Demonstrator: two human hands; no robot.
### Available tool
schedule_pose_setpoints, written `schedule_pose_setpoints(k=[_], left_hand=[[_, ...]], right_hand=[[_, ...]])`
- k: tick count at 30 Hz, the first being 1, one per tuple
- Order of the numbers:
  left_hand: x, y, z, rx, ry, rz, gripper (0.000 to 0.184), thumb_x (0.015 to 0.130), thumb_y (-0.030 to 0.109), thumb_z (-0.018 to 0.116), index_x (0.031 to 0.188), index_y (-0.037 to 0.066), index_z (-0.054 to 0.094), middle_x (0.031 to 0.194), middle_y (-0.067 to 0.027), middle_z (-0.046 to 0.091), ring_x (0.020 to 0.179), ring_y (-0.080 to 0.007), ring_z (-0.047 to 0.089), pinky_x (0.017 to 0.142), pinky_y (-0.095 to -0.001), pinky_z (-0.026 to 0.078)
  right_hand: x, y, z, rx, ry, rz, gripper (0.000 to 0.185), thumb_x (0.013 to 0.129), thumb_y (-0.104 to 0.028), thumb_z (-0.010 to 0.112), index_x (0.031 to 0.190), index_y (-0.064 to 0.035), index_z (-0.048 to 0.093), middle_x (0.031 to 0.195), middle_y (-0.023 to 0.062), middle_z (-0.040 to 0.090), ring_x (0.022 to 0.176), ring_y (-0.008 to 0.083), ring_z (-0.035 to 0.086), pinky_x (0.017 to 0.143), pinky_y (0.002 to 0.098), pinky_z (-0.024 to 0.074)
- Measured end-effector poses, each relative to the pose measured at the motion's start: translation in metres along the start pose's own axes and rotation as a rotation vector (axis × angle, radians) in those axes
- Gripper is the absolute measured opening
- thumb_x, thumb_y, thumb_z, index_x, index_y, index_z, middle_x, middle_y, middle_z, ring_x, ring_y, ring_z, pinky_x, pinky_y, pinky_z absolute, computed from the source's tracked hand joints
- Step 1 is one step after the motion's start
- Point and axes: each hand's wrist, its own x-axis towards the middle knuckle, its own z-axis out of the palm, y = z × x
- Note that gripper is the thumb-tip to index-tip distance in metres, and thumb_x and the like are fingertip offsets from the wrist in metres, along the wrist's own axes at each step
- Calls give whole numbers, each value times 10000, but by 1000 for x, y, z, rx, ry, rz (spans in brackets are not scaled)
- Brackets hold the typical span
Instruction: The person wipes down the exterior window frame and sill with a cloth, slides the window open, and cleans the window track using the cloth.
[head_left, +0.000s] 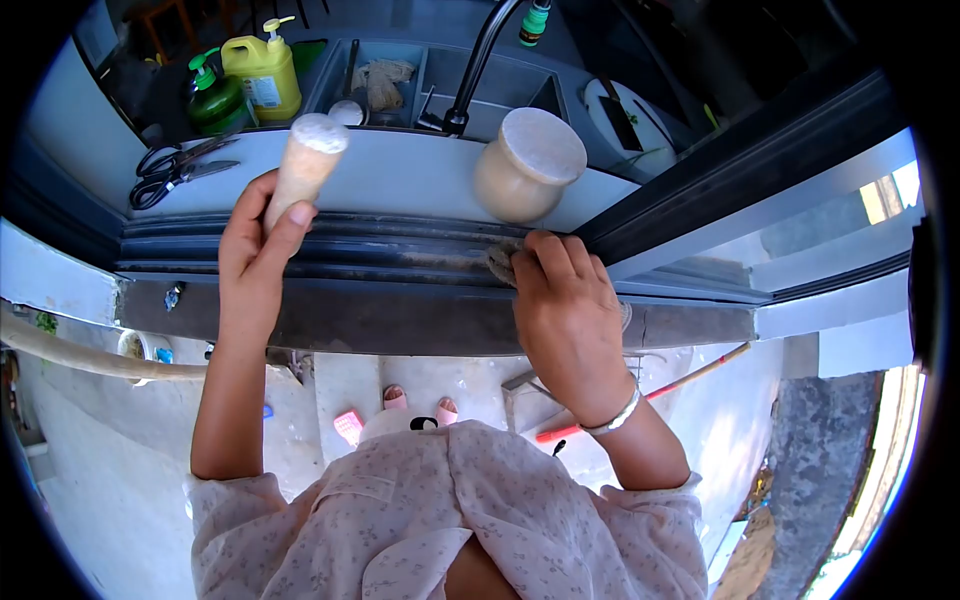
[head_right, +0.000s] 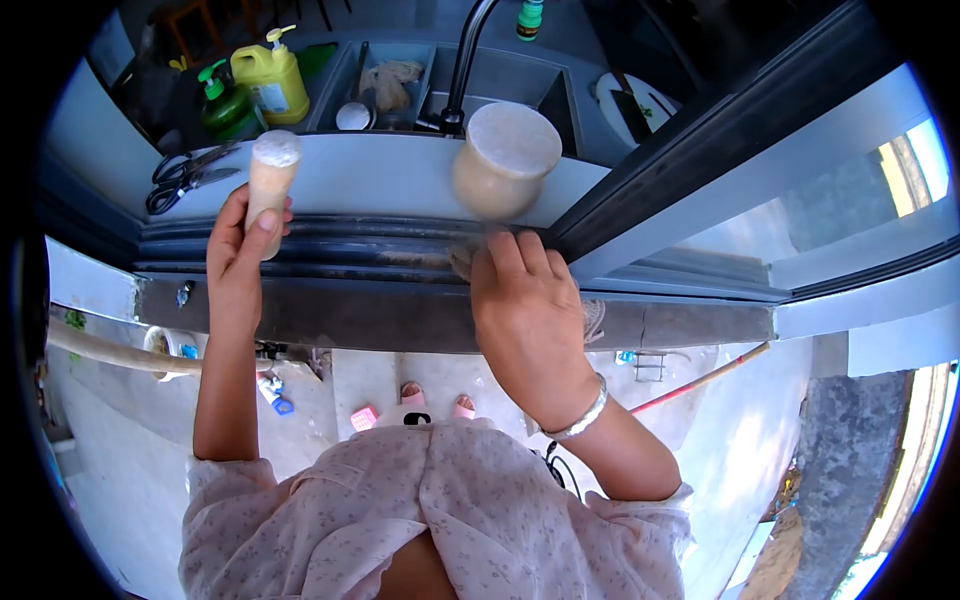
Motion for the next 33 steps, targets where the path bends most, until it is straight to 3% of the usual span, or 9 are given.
schedule_pose_setpoints(k=[9, 13, 16, 20, 23, 25, 27, 29, 33], left_hand=[[-31, -27, -44, 1, 199, -1, 370, 995, 266, 653, 1272, 31, 583, 1101, -70, 664, 989, -116, 613, 896, -272, 477], [-35, -37, -49, -19, 188, 1, 353, 997, 220, 657, 1281, 28, 578, 1110, -46, 643, 992, -95, 578, 915, -251, 449], [-37, -41, -45, 55, 179, 19, 379, 1007, 243, 633, 1305, 23, 554, 1111, -65, 652, 1024, -114, 588, 942, -270, 452], [-39, -43, -39, 85, 209, 54, 372, 1009, 241, 632, 1299, 23, 550, 1107, -50, 631, 1024, -103, 574, 946, -259, 438], [-41, -51, -42, 105, 205, 84, 372, 1010, 235, 629, 1304, 23, 546, 1113, -49, 629, 1024, -104, 573, 945, -263, 440], [-41, -52, -42, 98, 216, 99, 371, 1009, 234, 629, 1303, 24, 546, 1112, -51, 629, 1028, -106, 574, 945, -266, 441], [-44, -52, -42, 87, 220, 110, 370, 1008, 233, 629, 1302, 25, 546, 1112, -54, 629, 1032, -108, 575, 946, -268, 442], [-45, -52, -41, 105, 220, 133, 378, 1002, 242, 635, 1301, 27, 547, 1124, -67, 633, 1044, -119, 580, 953, -278, 445], [-49, -63, -44, 69, 232, 124, 370, 989, 187, 645, 1300, 10, 549, 1198, -52, 595, 1041, -106, 531, 938, -256, 418]], right_hand=[[16, -4, 31, -377, -447, 15, 78, 754, -164, 678, 765, -131, 748, 905, 63, 625, 913, 227, 596, 776, 344, 458], [20, -8, 33, -334, -411, 49, 67, 755, -163, 687, 762, -135, 747, 909, 68, 626, 932, 228, 602, 784, 334, 466], [29, -24, 33, -31, -281, 63, 33, 753, -66, 663, 772, -47, 682, 920, 112, 596, 956, 253, 622, 827, 375, 514], [36, -28, 44, 118, -249, 87, 104, 786, -112, 666, 851, -88, 744, 956, 92, 630, 967, 272, 619, 803, 381, 514], [40, -26, 44, 499, -173, 207, 148, 837, -79, 614, 915, -15, 722, 988, 124, 630, 979, 333, 621, 854, 422, 517], [43, -16, 31, 773, -221, 294, 240, 839, 1, 555, 1036, 74, 671, 1102, 156, 633, 915, 319, 655, 832, 371, 516], [42, -10, 16, 785, -201, 302, 256, 842, 18, 532, 1056, 94, 649, 1092, 171, 622, 896, 318, 647, 820, 352, 507], [41, -3, 3, 730, -196, 292, 212, 860, -28, 543, 1009, 45, 674, 1048, 177, 624, 987, 390, 618, 881, 441, 498], [41, 2, -23, 399, -141, 179, 221, 819, 17, 598, 1016, 32, 696, 1009, 152, 617, 992, 356, 633, 909, 432, 520]])
